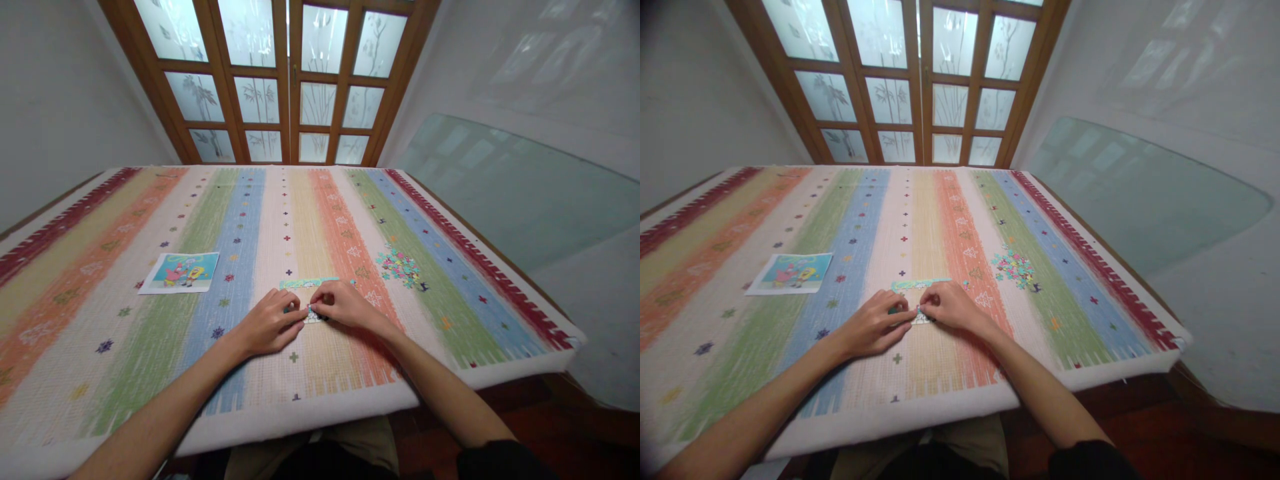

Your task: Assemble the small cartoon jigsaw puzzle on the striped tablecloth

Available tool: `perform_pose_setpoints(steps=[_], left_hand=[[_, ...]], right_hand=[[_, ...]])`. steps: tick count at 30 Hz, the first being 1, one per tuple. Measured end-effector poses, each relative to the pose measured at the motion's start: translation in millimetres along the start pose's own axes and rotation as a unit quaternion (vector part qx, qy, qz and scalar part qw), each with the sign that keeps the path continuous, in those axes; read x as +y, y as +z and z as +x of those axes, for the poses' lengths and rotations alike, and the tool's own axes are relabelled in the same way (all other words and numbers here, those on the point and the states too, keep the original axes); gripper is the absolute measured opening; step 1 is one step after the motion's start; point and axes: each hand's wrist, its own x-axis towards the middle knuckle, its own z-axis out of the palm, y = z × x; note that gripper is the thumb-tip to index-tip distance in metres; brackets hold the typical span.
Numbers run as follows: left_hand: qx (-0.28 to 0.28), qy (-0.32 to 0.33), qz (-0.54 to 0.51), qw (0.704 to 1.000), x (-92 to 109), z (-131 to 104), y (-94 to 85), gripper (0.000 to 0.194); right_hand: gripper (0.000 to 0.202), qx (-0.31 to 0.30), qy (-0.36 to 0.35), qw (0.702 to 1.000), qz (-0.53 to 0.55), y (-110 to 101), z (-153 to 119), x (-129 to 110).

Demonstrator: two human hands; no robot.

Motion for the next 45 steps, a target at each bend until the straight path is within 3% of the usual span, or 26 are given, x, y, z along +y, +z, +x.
perform_pose_setpoints(steps=[14, 17, 22, 24, 29, 38, 45], left_hand=[[-0.022, 0.002, 0.009, 1.000, 1, 1, -0.3, 0.023], [-0.024, 0.001, 0.007, 1.000, 0, 0, 0.5, 0.023], [-0.020, 0.008, 0.009, 1.000, 0, 1, 0.9, 0.023], [-0.019, 0.010, 0.010, 1.000, 0, 1, 0.4, 0.023], [-0.016, 0.011, 0.011, 1.000, 1, 1, -0.1, 0.022], [-0.023, 0.009, 0.011, 1.000, 0, 1, 1.0, 0.023], [-0.035, 0.006, 0.010, 0.999, 0, 0, 1.9, 0.023]], right_hand=[[0.007, 0.001, -0.024, 0.999, -0.038, 1, 0, 0], [0.009, 0.020, -0.032, 0.999, -0.023, -13, 1, 8], [0.010, 0.136, 0.010, 0.990, -0.038, -53, -1, 36], [0.009, 0.148, 0.021, 0.987, -0.064, -66, -4, 47], [0.010, 0.078, 0.039, 0.991, -0.101, -82, -11, 64], [0.004, 0.003, 0.059, 0.998, -0.026, -80, -11, 68], [0.016, 0.002, 0.036, 0.999, -0.009, -85, -13, 70]])
